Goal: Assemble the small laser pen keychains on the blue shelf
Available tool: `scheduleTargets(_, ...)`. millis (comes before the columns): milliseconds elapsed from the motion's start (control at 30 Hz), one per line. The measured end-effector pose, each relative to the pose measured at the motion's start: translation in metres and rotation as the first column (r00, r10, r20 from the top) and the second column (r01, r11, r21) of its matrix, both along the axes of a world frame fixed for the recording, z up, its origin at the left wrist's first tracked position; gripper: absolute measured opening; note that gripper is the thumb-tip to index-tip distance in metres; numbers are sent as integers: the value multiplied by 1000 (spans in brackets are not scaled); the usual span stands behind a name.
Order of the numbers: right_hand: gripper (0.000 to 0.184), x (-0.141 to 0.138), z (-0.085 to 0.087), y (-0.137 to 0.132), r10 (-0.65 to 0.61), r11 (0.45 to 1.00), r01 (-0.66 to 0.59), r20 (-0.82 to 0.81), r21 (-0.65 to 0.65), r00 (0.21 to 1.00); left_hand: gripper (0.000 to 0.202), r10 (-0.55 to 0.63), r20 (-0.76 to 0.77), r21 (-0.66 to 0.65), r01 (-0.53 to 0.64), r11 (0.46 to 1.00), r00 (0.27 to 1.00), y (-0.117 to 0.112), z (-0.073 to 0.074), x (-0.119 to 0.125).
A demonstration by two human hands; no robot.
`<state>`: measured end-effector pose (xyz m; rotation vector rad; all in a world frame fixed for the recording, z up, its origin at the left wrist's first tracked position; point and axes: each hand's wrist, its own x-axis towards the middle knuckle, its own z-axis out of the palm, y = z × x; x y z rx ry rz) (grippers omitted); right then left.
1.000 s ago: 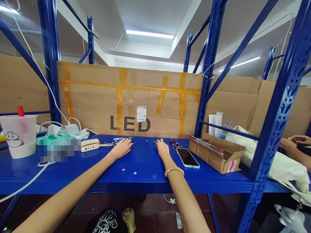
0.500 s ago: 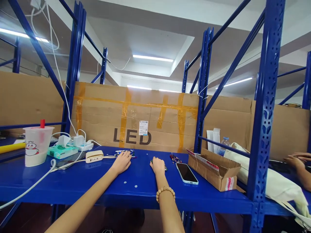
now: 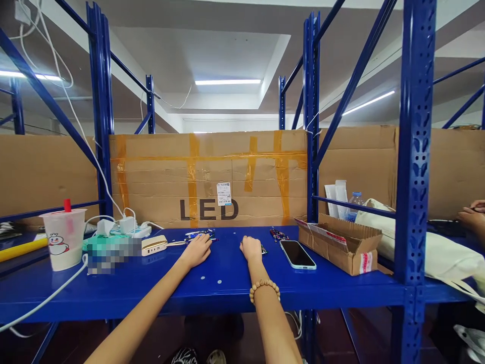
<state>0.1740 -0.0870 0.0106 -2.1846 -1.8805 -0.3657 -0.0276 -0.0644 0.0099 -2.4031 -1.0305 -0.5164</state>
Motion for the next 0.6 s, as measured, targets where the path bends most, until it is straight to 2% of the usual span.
scheduleTargets(400, 30, 6, -3, -3, -59, 997, 66, -137, 49, 989, 24, 9, -17, -16, -10, 1000, 1000, 0, 1, 0)
scheduleTargets(500, 31, 8, -3, -4, -36, 995, 55, -200, 87, 979, 24, -17, -3, 1, 18, 1000, 1000, -3, -1, -3)
scheduleTargets(600, 20, 12, -6, -5, 22, 987, 22, -266, 161, 964, 22, -73, 22, 25, 73, 997, 997, -10, 4, -2)
